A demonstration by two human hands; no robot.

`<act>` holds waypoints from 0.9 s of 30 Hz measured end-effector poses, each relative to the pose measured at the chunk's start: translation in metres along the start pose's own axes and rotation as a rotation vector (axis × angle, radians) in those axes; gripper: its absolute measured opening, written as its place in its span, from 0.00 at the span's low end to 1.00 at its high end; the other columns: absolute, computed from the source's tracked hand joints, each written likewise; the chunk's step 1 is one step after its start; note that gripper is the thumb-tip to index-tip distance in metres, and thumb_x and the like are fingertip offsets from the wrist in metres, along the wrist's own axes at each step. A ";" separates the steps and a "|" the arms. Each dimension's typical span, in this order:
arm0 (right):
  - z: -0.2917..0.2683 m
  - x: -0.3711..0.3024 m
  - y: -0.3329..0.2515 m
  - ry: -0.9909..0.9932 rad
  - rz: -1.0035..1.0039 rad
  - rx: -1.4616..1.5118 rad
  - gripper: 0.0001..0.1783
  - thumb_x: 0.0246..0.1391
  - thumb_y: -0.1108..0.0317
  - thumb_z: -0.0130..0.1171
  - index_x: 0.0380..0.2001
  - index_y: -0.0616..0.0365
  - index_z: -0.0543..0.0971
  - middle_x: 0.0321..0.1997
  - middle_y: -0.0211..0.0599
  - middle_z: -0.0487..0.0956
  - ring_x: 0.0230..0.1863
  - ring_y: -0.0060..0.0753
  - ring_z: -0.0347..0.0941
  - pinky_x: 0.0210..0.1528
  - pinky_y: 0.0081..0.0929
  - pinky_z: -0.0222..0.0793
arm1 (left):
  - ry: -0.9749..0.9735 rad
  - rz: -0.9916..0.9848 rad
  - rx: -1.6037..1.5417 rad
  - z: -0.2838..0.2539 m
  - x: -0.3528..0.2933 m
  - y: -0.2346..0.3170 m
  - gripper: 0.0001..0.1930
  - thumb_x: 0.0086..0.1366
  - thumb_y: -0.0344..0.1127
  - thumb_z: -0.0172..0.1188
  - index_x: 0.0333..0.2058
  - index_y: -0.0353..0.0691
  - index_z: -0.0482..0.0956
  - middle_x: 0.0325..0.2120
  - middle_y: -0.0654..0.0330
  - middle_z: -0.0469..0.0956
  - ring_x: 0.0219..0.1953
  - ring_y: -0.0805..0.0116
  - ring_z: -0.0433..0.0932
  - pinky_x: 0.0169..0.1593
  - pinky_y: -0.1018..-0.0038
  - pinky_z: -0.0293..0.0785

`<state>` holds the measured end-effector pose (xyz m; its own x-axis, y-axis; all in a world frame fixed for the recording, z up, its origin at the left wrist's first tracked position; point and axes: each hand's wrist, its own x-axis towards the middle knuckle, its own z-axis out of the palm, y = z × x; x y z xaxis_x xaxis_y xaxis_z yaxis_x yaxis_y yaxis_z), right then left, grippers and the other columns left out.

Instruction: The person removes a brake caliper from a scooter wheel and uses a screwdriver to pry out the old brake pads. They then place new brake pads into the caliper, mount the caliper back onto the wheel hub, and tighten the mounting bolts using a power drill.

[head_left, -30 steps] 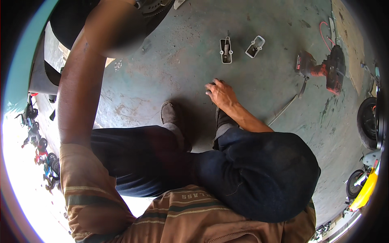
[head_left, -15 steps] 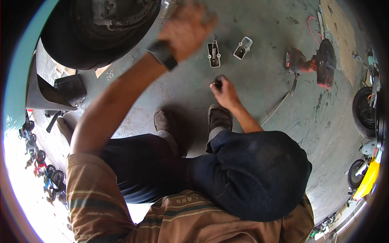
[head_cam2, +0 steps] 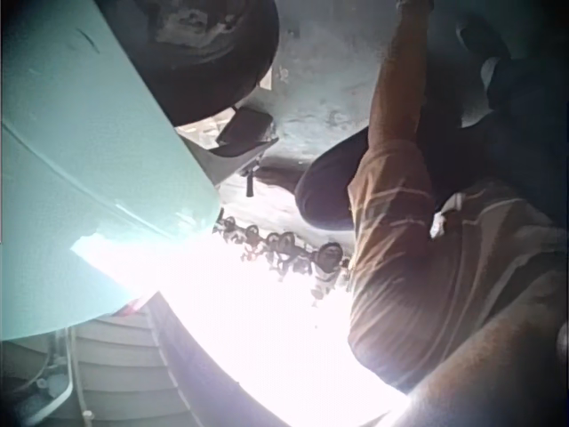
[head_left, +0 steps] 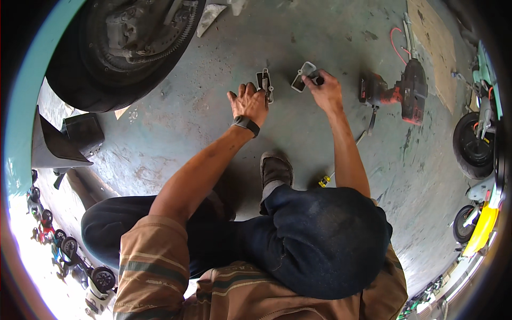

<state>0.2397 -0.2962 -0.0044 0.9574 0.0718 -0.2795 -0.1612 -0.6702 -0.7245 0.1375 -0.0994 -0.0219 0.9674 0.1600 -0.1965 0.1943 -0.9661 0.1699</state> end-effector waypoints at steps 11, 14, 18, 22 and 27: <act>0.015 0.026 -0.005 -0.205 -0.118 -0.492 0.14 0.51 0.60 0.69 0.38 0.56 0.85 0.35 0.46 0.84 0.39 0.47 0.82 0.42 0.41 0.76 | 0.069 -0.301 -0.205 0.010 -0.005 0.008 0.12 0.56 0.44 0.67 0.40 0.53 0.86 0.43 0.65 0.78 0.51 0.66 0.74 0.56 0.55 0.59; -0.001 0.013 -0.006 -0.113 -0.061 -0.188 0.15 0.51 0.56 0.70 0.36 0.54 0.86 0.30 0.44 0.84 0.34 0.45 0.82 0.40 0.38 0.76 | 0.207 -0.264 -0.282 0.005 -0.005 0.007 0.11 0.56 0.41 0.67 0.38 0.52 0.85 0.41 0.64 0.79 0.47 0.62 0.77 0.51 0.55 0.67; 0.006 -0.025 -0.036 -0.121 -0.188 0.075 0.18 0.50 0.52 0.71 0.37 0.53 0.86 0.29 0.42 0.83 0.30 0.40 0.81 0.38 0.35 0.76 | 0.315 -0.371 -0.951 0.003 0.008 -0.003 0.09 0.58 0.32 0.60 0.38 0.40 0.80 0.37 0.57 0.81 0.35 0.58 0.81 0.34 0.61 0.79; 0.031 -0.042 -0.063 -0.230 -0.293 0.023 0.19 0.52 0.51 0.70 0.41 0.52 0.85 0.29 0.42 0.84 0.28 0.34 0.80 0.37 0.32 0.75 | 0.079 -0.689 -2.024 -0.022 0.022 -0.006 0.12 0.62 0.32 0.51 0.42 0.34 0.74 0.35 0.56 0.79 0.34 0.59 0.79 0.39 0.65 0.79; 0.030 -0.052 -0.099 -0.203 -0.421 0.163 0.21 0.54 0.52 0.68 0.43 0.57 0.83 0.30 0.46 0.84 0.31 0.41 0.82 0.37 0.32 0.75 | -0.604 -0.195 -1.699 -0.041 0.026 -0.073 0.10 0.63 0.36 0.51 0.28 0.36 0.76 0.22 0.53 0.76 0.21 0.64 0.76 0.27 0.70 0.71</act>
<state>0.1991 -0.2110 0.0630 0.8841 0.4649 -0.0469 0.1784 -0.4288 -0.8856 0.1550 -0.0168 0.0002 0.8026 -0.2279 -0.5513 0.5957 0.3536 0.7211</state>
